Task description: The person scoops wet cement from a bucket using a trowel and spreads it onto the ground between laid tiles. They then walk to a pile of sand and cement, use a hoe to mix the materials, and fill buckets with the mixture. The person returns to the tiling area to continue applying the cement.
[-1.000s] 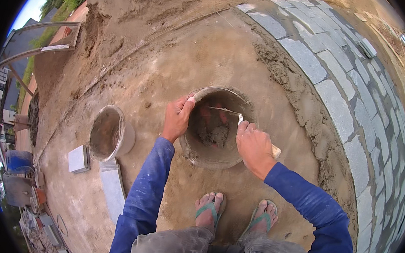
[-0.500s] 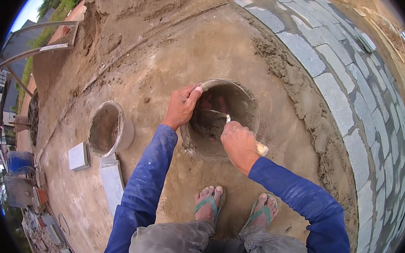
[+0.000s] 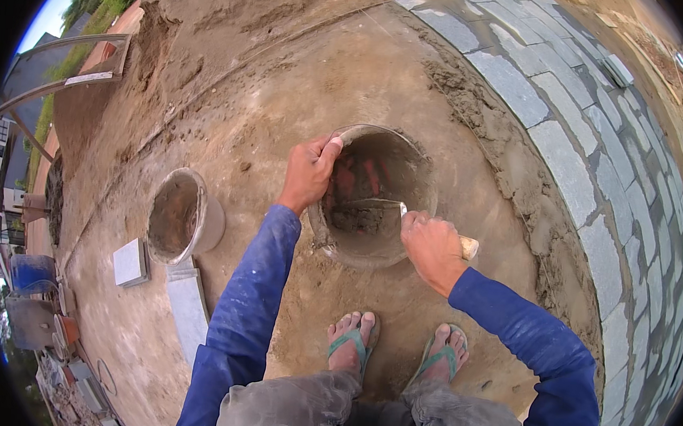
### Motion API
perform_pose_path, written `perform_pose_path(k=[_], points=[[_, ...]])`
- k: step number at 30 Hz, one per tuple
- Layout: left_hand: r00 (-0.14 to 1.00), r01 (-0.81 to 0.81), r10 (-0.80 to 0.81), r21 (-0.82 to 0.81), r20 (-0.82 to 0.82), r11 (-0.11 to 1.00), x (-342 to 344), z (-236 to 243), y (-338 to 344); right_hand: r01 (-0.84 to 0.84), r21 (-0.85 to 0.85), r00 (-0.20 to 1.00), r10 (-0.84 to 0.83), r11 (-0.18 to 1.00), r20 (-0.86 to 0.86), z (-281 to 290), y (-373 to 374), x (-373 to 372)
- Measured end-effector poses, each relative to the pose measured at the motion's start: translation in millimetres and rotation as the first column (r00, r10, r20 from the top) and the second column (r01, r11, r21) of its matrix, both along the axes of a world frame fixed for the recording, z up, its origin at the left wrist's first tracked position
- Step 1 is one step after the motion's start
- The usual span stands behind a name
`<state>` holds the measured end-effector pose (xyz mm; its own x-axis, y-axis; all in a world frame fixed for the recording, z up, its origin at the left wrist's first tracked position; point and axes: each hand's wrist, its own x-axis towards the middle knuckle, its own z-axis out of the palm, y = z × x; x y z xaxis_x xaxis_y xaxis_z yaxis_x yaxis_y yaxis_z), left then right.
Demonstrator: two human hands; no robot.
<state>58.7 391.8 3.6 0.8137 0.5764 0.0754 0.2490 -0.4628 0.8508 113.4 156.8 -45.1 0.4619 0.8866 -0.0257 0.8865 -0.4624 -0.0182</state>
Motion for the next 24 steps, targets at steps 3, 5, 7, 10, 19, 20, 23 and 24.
perform_pose_path(k=[3, 5, 7, 10, 19, 20, 23, 24], points=[[0.992, -0.016, 0.019, 0.029, -0.124, 0.999, 11.0, 7.6, -23.0, 0.142, 0.001, 0.984, -0.141, 0.99, 0.114, -10.3, 0.0, 30.7], [0.995, 0.011, 0.003, 0.139, -0.098, 0.99, 21.5, 4.9, -22.2, 0.19, -0.071, 0.967, -0.174, 0.979, 0.189, -23.7, -1.0, 19.6], [1.0, -0.005, 0.004, 0.058, 0.017, 0.998, 16.5, -2.6, -18.7, 0.131, -0.184, 0.979, -0.098, 0.974, 0.179, -18.1, -7.9, -0.1], [1.0, -0.012, 0.013, 0.094, -0.006, 0.995, 14.0, 0.6, -18.1, 0.079, -0.09, 0.994, -0.072, 0.993, 0.081, -4.5, -4.6, 9.6], [1.0, -0.014, 0.016, 0.06, -0.023, 0.998, 12.4, 2.3, -25.7, 0.144, -0.219, 0.984, -0.115, 0.965, 0.139, -33.0, -10.9, -6.0], [0.999, -0.021, 0.023, 0.055, -0.032, 0.998, 9.3, 3.7, -24.4, 0.092, -0.161, 0.996, -0.093, 0.983, -0.001, -35.9, -19.5, -7.2], [1.0, -0.021, 0.023, 0.122, -0.016, 0.992, 5.8, -0.4, -36.6, 0.014, 0.001, 0.992, -0.013, 1.0, -0.126, -6.0, -20.1, 32.4], [0.999, -0.017, 0.015, 0.072, 0.033, 0.997, 10.9, 2.4, -49.6, 0.074, -0.009, 0.99, -0.075, 0.997, -0.121, -8.9, -21.4, 34.6]])
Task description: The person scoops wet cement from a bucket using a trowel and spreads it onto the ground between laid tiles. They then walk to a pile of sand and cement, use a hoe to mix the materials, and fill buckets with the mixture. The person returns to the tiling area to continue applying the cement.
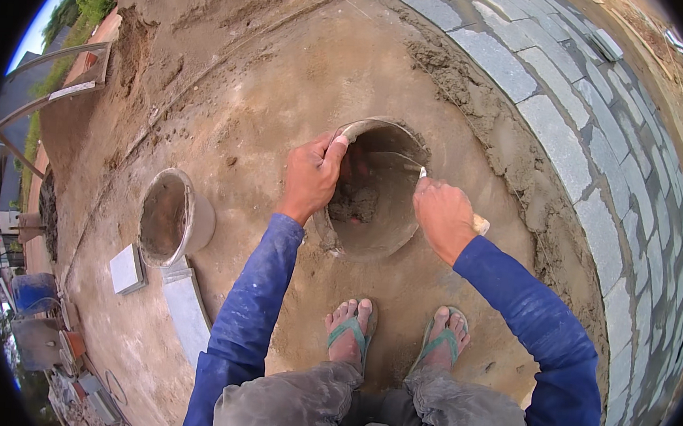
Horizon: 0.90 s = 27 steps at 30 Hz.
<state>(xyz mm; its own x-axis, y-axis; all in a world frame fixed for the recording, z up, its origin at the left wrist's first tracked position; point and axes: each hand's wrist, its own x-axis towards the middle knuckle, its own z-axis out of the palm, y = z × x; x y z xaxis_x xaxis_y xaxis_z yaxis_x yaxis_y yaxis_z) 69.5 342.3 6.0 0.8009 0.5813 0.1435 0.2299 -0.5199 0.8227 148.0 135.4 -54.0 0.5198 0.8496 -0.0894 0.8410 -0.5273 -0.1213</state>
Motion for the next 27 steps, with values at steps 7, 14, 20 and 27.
perform_pose_path(k=[7, 14, 20, 27], points=[[1.0, -0.004, 0.003, -0.04, -0.01, 0.999, -10.8, -6.3, -9.2, 0.1, -0.2, 0.985, -0.068, 0.975, 0.16, -1.6, -5.0, -63.0], [0.997, 0.055, -0.049, -0.099, 0.066, 0.994, -0.5, -7.9, 2.7, 0.087, -0.031, 0.993, -0.084, 0.996, 0.086, 5.9, 3.5, -38.4], [0.998, 0.03, -0.027, -0.046, 0.061, 0.999, -9.1, -6.0, 10.5, -0.017, -0.015, 0.998, 0.018, 1.0, 0.055, 14.1, -1.8, -41.7], [0.997, 0.07, -0.069, -0.008, 0.014, 0.998, -11.5, -7.7, -38.7, 0.093, -0.194, 0.994, -0.102, 0.977, -0.037, 4.2, 3.6, -10.8]])
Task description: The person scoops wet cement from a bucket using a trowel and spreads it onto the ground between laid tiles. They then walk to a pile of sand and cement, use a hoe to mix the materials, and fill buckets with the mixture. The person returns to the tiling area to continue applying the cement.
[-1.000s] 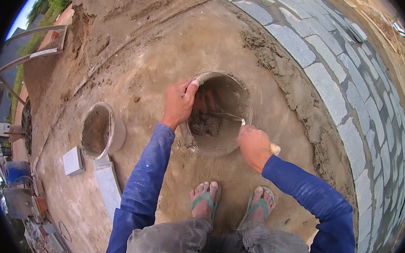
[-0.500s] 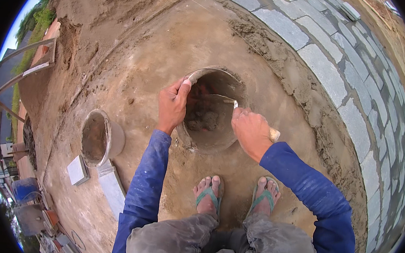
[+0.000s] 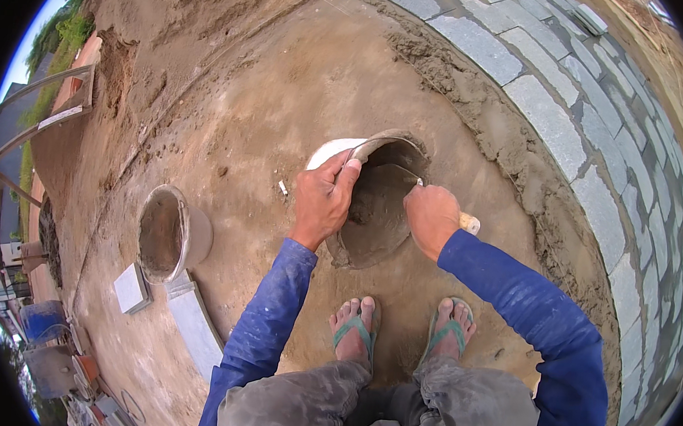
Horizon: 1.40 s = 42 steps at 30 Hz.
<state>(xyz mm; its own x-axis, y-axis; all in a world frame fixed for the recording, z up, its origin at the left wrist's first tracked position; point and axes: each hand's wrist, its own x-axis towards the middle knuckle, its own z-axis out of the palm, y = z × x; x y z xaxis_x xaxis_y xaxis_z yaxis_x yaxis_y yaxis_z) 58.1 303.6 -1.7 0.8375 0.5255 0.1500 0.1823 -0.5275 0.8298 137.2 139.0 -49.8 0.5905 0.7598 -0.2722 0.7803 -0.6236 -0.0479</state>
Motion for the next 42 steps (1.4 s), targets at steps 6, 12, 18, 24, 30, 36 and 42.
perform_pose_path(k=[6, 12, 18, 24, 30, 36, 42], points=[[0.999, -0.05, 0.051, -0.158, -0.001, 0.986, -21.0, -14.2, 20.3, -0.069, 0.131, 0.962, 0.101, 0.989, -0.253, -0.4, -16.1, -27.0], [0.993, -0.031, 0.058, -0.25, 0.103, 0.968, -38.7, -26.8, 35.2, 0.055, 0.047, 0.799, -0.016, 0.997, -0.601, 5.8, -16.7, -25.6], [0.983, -0.028, 0.089, -0.353, 0.158, 0.935, -36.3, -29.5, 19.8, 0.146, 0.134, 0.668, 0.002, 0.98, -0.744, -26.7, -25.2, -48.2], [0.98, -0.086, 0.125, -0.242, 0.151, 0.967, -51.7, -29.2, 27.1, 0.259, 0.29, 0.599, 0.082, 0.921, -0.797, -48.9, -19.7, -61.7], [0.967, -0.147, 0.188, -0.225, 0.17, 0.963, -63.4, -27.3, 31.0, 0.322, 0.292, 0.46, 0.121, 0.901, -0.88, -41.9, -13.0, -60.9], [0.92, -0.278, 0.359, -0.383, 0.159, 0.881, -90.8, -37.1, 48.1, 0.346, 0.379, 0.498, 0.175, 0.858, -0.85, -31.4, 0.1, -71.3], [0.828, -0.341, 0.483, -0.428, 0.285, 0.837, -86.2, -37.4, 54.6, 0.325, 0.304, 0.403, 0.16, 0.896, -0.901, 3.1, -1.8, -56.9]])
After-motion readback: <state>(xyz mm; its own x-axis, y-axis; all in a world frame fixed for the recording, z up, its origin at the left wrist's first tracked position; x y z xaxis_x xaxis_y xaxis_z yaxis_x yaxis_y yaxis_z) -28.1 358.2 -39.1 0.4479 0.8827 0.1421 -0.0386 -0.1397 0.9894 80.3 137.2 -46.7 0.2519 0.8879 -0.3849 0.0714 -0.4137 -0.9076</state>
